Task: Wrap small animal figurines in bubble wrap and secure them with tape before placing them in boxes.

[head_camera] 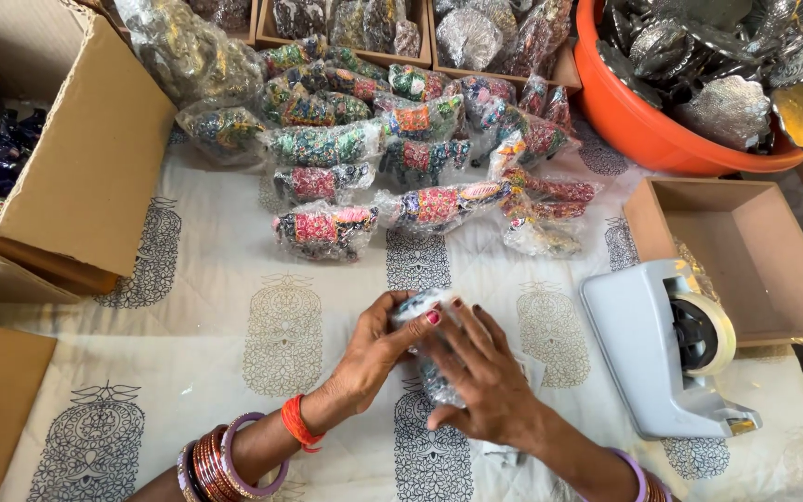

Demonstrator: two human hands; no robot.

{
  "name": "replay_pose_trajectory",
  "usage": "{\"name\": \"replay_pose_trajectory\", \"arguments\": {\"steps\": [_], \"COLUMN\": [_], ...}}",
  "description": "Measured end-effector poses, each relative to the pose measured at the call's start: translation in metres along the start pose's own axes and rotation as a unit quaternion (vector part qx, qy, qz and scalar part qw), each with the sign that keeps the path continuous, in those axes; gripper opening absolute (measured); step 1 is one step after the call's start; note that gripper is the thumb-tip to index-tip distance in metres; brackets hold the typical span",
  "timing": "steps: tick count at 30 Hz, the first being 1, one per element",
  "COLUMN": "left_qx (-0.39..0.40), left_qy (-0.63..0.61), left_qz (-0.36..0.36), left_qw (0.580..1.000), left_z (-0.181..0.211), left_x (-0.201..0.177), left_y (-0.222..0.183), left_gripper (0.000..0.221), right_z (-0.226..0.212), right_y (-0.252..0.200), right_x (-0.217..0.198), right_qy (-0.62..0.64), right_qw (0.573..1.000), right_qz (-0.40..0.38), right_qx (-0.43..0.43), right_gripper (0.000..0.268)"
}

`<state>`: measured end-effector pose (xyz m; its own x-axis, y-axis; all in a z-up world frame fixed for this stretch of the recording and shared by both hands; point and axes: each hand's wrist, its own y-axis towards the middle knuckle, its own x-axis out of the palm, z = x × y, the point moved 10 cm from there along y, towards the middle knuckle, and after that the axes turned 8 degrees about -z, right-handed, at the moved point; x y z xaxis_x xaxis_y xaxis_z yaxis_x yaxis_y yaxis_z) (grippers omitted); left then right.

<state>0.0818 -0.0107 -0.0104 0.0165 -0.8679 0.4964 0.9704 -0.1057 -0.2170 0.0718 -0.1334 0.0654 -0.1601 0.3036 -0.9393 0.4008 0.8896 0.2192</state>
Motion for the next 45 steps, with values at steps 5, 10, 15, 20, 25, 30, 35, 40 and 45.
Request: {"name": "replay_pose_trajectory", "arguments": {"steps": [5, 10, 15, 20, 25, 30, 35, 40, 45], "left_qx": [-0.007, -0.015, -0.028, -0.008, 0.025, 0.040, 0.010, -0.022, -0.022], "left_qy": [-0.021, -0.039, -0.044, -0.024, 0.020, -0.002, -0.092, -0.120, -0.092], "left_qz": [-0.013, -0.017, 0.015, 0.007, -0.007, -0.013, 0.033, 0.048, 0.021], "left_qw": [1.000, 0.999, 0.999, 1.000, 0.999, 0.999, 0.995, 0.991, 0.995], "left_z": [0.000, -0.002, 0.001, 0.007, 0.020, 0.017, 0.015, 0.004, 0.000], "left_x": [0.002, -0.002, -0.012, -0.011, -0.002, -0.007, -0.027, -0.026, -0.011], "left_y": [0.003, 0.006, 0.007, 0.007, 0.005, 0.009, 0.013, 0.014, 0.016], "left_gripper": [0.043, 0.039, 0.036, 0.033, 0.037, 0.031, 0.026, 0.025, 0.024], "right_z": [-0.019, -0.017, -0.022, -0.020, -0.014, 0.013, 0.031, -0.001, -0.005], "right_y": [0.001, 0.005, 0.002, 0.000, 0.001, -0.019, -0.018, -0.005, -0.007], "right_x": [-0.004, -0.017, -0.021, -0.024, -0.027, -0.008, -0.026, -0.023, -0.020], "right_qy": [-0.128, -0.082, -0.069, -0.042, 0.007, 0.075, 0.093, 0.035, 0.042], "right_qw": [0.991, 0.996, 0.996, 0.997, 0.998, 0.994, 0.987, 0.993, 0.995], "right_qz": [-0.015, 0.016, 0.036, 0.035, 0.035, 0.049, 0.126, 0.066, 0.057], "right_qx": [-0.037, -0.032, -0.052, -0.058, -0.051, -0.057, -0.037, -0.089, -0.070], "right_gripper": [0.093, 0.088, 0.081, 0.074, 0.073, 0.054, 0.067, 0.087, 0.083]}}
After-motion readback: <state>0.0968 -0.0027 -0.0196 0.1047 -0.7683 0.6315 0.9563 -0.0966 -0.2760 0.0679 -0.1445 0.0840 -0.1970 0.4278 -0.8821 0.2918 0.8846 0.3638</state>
